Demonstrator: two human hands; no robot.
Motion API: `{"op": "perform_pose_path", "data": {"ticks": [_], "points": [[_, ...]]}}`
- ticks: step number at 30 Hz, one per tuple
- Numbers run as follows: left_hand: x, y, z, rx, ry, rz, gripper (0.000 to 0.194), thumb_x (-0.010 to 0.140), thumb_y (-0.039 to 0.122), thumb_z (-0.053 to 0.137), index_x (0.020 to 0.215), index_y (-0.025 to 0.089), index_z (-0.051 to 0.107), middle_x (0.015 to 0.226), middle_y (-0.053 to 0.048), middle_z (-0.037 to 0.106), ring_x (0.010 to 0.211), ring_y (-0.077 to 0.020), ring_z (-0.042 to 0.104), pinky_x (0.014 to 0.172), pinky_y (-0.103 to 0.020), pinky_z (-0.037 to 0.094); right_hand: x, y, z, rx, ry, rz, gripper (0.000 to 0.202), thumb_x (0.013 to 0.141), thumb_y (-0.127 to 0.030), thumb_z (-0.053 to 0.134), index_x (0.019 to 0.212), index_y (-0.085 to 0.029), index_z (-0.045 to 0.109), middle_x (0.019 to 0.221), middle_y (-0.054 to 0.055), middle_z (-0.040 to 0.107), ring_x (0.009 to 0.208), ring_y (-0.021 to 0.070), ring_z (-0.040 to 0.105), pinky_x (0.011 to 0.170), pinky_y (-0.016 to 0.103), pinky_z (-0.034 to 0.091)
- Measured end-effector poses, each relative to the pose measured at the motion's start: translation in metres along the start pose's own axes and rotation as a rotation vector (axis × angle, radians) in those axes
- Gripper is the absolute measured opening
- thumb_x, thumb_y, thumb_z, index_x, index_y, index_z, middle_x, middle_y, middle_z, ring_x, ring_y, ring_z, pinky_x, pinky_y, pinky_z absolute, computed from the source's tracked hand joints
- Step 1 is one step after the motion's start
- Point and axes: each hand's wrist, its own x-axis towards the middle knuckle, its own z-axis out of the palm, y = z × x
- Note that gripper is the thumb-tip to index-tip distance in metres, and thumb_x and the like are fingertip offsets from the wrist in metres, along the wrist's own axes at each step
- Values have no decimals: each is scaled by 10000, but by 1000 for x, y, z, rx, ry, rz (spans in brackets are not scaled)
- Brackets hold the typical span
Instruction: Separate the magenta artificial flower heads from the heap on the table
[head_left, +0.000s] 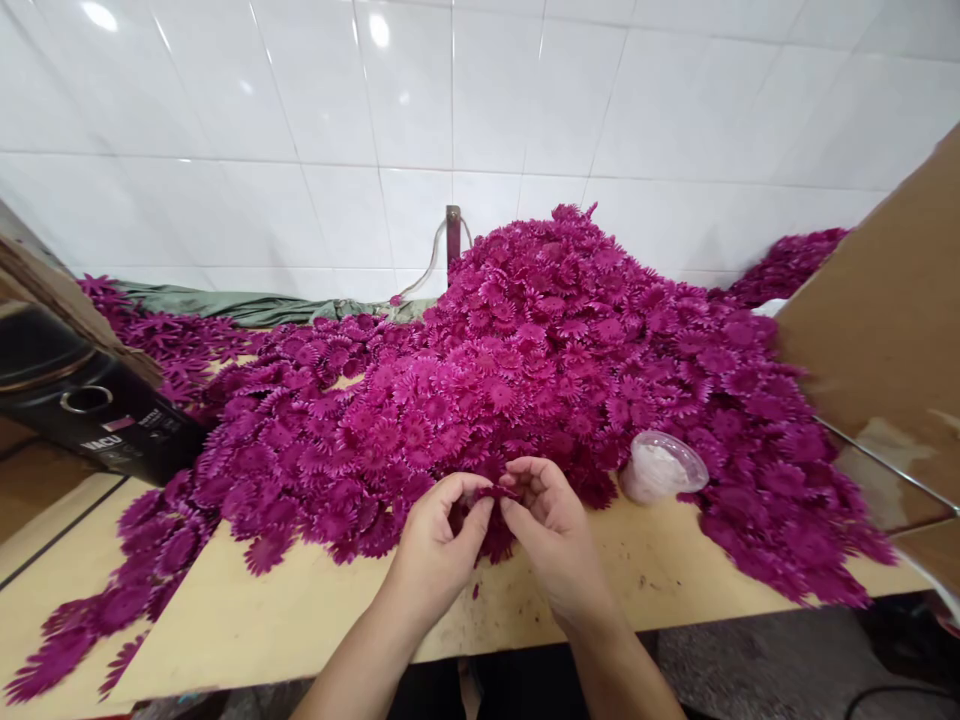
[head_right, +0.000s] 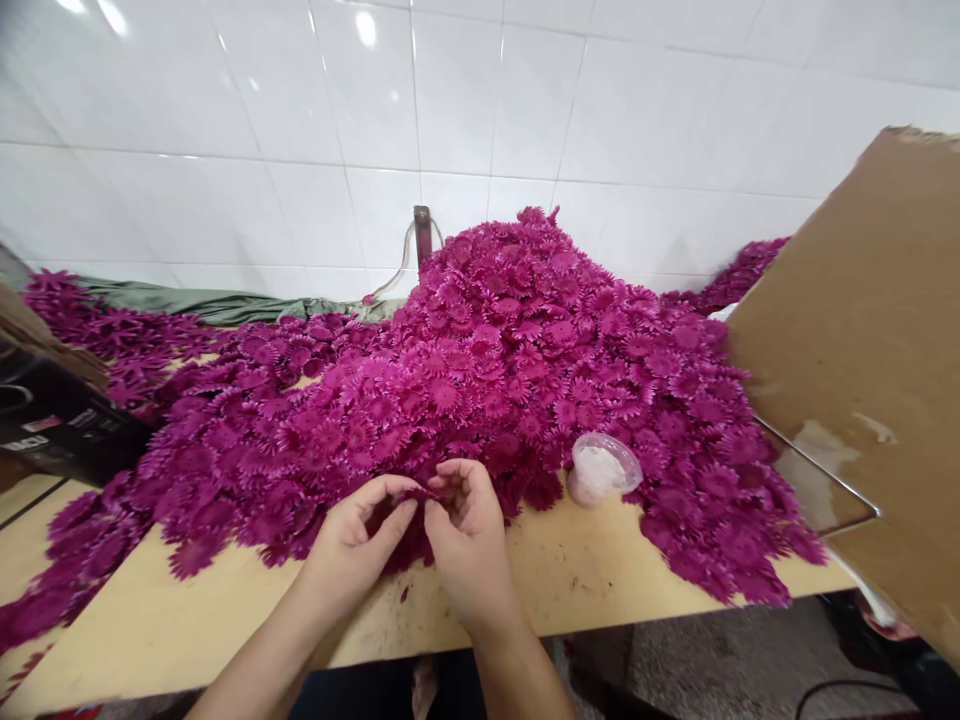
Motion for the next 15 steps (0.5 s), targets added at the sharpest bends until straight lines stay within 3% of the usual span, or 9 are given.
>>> {"op": "perform_pose_path", "data": {"ticks": [4,11,15], "points": [[1,3,-2,7,-17,24,81,736,224,512,693,177,562,676,4,559,670,-133,524,638,-233,420,-1,-1,0,-79,-11,-50,247,616,-167,578,846,-213,502,803,-2,536,778,133,537,716,278,462],[5,3,-4,10,22,-112,323,750,387,476,526,200,338,522,64,299,499,-90,289,467,-209,273,-3,-8,-4,-203,-47,-78,157,717,-274,578,839,-209,503,810,11,513,770,140,511,703,278,439],[6,7,-5,-90,-10,-151,398,720,481,500,500,199,325,512,65,287,492,-85,277,455,-207,261,-2,-11,-2,-225,-261,-19,127,748,-304,559,803,-191,542,779,17,540,732,142,505,679,283,416]]}}
